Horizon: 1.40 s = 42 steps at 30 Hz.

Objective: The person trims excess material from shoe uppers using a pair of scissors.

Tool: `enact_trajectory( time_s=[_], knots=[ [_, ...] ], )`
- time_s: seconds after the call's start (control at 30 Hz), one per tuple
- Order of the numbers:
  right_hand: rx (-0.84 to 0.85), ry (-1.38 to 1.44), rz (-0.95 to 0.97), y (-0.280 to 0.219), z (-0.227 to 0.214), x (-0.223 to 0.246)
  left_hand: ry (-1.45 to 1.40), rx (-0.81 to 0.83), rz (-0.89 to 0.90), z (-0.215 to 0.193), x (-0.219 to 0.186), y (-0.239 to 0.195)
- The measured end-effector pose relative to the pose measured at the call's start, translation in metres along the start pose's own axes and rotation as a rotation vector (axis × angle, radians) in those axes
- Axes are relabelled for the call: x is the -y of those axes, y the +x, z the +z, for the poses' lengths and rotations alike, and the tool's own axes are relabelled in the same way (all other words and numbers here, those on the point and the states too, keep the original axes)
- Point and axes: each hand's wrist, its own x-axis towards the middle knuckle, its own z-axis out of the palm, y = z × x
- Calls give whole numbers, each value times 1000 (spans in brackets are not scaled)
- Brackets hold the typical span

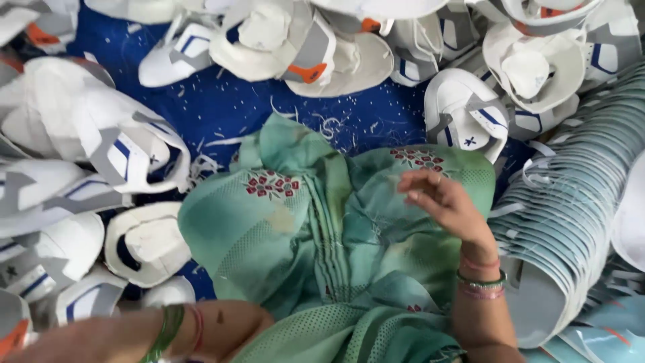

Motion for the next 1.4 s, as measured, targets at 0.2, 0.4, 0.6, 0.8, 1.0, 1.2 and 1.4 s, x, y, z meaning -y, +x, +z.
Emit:
enact_trajectory(
  time_s=[0.2,0.4,0.6,0.8,1.0,1.2,1.4],
  knots=[
    [-453,-1117,-594,116,32,78,-229,-88,241,109,-139,-4],
    [-628,-1586,-886,239,-29,106,-871,387,-437,186,-162,-62],
    [-725,-878,-666,124,-61,92,-545,828,-424,201,-155,-117],
    [-844,-413,-547,22,-20,62,-595,1252,-451,220,-167,-130],
    [-891,-433,-465,-7,9,60,-787,1501,-794,266,-116,-132],
    [-970,-546,-518,-38,5,46,-593,1470,-631,315,-151,-83],
    [-1085,17,-447,-88,-16,50,-706,1371,-530,305,-161,-119]
  ],
)
